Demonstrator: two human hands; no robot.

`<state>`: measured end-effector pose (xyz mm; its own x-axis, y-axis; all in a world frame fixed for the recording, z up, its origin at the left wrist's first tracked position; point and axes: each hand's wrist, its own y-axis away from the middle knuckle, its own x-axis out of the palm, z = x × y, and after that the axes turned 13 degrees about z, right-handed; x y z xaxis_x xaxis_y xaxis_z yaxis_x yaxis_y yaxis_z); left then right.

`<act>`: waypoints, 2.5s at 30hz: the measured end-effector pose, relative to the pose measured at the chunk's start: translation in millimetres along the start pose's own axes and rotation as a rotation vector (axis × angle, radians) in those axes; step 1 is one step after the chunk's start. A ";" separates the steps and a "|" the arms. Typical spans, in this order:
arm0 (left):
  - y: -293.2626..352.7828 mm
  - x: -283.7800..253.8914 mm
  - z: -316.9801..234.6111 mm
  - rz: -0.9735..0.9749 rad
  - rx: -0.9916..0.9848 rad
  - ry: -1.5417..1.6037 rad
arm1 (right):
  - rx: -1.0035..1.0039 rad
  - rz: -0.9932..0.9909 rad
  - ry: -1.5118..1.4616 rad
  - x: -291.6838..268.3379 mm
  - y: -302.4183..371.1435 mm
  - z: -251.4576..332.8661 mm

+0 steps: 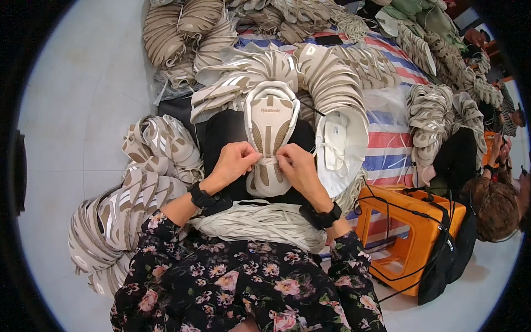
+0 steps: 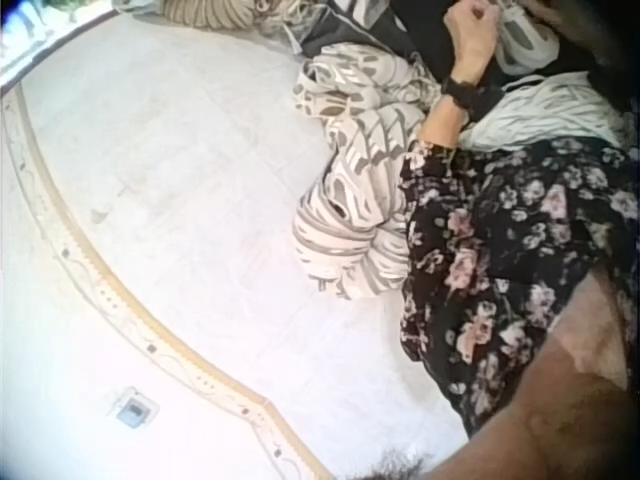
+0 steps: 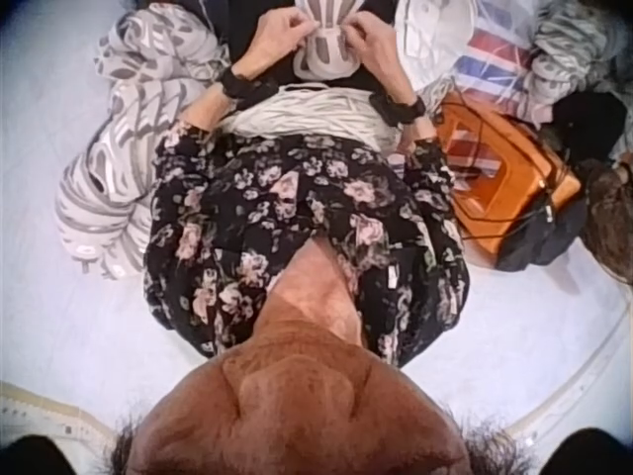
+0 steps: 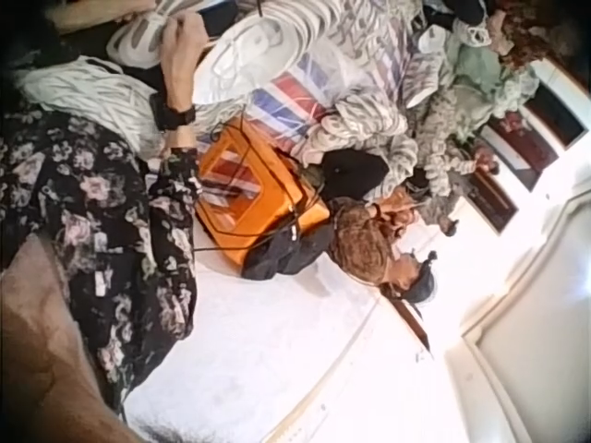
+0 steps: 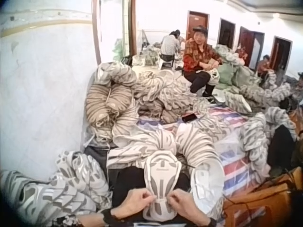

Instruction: The recorder is lacing a white and tan athletic shoe while surrounded by stacks of shoe components.

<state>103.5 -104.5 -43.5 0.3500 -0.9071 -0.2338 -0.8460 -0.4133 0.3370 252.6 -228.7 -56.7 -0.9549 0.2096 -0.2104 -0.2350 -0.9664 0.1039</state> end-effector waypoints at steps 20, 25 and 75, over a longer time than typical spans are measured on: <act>-4.8 -1.1 15.9 0.143 0.062 0.268 | -0.114 -0.004 0.164 9.9 -4.0 6.9; 3.2 8.9 -6.7 0.054 0.234 -0.297 | -0.064 0.120 0.113 0.5 -4.2 4.2; 212.6 -182.5 -110.9 -0.726 0.015 -1.099 | 0.615 0.616 0.538 -313.5 36.1 102.8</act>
<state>-95.7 -35.7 171.9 0.2221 0.0606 -0.9731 -0.6120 -0.7683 -0.1875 524.8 -314.0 112.9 -0.7690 -0.5386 -0.3442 0.0720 -0.6080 0.7906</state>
